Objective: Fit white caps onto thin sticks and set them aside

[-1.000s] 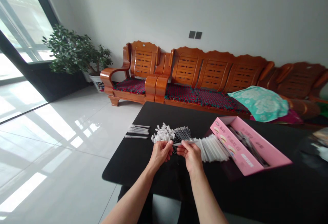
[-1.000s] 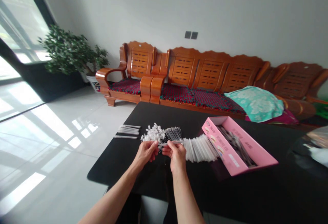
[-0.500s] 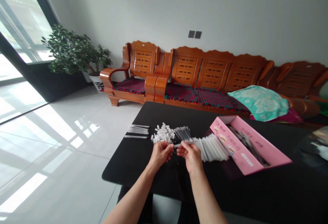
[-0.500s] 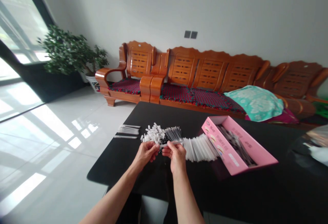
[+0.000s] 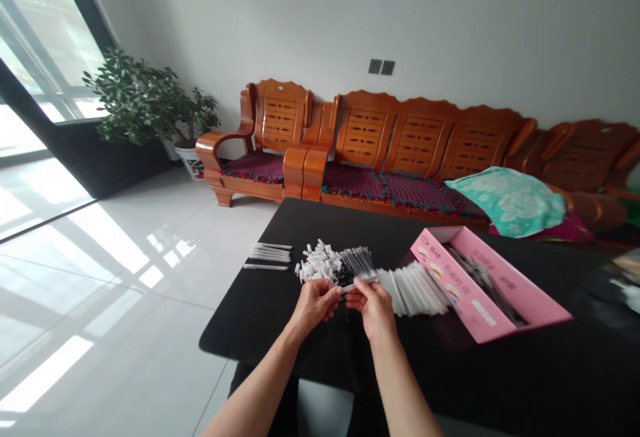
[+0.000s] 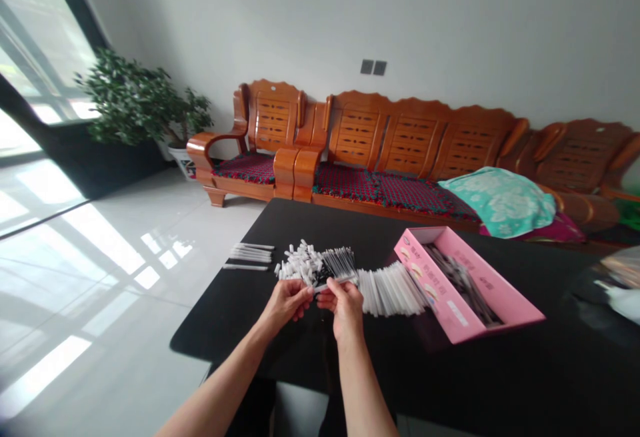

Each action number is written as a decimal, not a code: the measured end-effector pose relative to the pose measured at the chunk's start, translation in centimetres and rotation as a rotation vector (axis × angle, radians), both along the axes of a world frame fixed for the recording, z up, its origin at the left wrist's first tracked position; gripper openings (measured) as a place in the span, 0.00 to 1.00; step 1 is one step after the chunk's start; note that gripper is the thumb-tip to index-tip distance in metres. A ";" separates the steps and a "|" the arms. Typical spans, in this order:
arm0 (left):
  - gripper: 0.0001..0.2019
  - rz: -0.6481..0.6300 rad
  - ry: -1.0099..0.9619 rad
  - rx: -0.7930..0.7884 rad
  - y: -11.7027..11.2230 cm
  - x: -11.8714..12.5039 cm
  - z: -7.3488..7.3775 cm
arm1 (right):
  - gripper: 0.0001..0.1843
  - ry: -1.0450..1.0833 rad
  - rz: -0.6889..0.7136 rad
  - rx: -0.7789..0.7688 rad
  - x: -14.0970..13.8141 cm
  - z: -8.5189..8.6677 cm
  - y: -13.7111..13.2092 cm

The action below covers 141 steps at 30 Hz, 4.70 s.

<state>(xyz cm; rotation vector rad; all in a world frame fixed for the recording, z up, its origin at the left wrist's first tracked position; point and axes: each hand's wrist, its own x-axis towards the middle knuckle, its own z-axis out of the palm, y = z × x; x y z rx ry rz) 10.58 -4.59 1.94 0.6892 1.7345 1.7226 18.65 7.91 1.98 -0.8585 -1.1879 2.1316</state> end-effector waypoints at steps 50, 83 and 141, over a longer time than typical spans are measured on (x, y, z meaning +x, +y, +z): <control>0.08 -0.024 0.953 -0.559 4.8 -5.9 -2.3 | 0.17 0.108 0.190 -0.078 3.5 0.4 2.4; 0.25 0.107 -0.876 0.507 0.6 -2.7 -0.5 | 0.20 0.221 0.140 0.121 1.0 2.7 -2.0; 0.18 0.272 -0.522 0.392 -0.4 -1.0 1.0 | 0.21 0.144 -0.012 0.155 -0.9 2.1 -2.5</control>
